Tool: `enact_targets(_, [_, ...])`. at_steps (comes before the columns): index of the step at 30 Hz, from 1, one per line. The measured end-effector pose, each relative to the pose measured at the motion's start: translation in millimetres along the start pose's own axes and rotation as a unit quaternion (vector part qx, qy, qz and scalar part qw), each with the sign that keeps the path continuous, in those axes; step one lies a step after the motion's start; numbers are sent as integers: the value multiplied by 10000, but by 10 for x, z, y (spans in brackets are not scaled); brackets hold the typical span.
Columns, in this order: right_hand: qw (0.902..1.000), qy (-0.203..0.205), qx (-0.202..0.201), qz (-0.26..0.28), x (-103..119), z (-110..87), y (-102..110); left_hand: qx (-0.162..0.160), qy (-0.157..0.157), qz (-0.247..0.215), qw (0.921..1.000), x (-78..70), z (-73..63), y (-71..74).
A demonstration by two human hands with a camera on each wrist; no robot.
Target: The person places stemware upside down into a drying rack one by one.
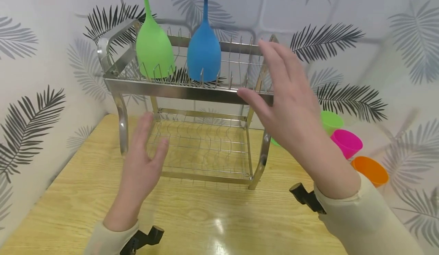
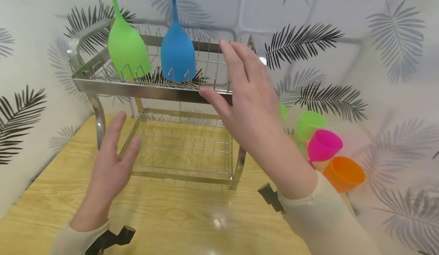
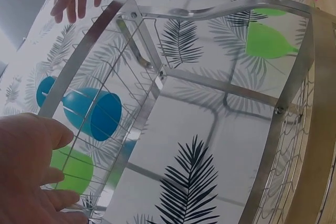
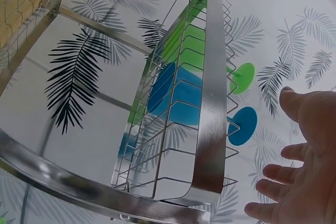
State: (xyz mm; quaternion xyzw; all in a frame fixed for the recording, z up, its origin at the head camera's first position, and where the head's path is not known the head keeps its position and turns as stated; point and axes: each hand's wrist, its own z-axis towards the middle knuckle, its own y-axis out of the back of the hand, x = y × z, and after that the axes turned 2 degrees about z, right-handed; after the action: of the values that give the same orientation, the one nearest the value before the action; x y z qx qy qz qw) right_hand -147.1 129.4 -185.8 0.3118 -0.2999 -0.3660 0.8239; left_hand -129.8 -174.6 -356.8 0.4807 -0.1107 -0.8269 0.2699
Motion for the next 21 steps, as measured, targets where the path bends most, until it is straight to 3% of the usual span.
enact_targets(21, [9992, -334, 97, -198, -410, -501, 158, 314, -427, 132, 9985, -169, 22, -275])
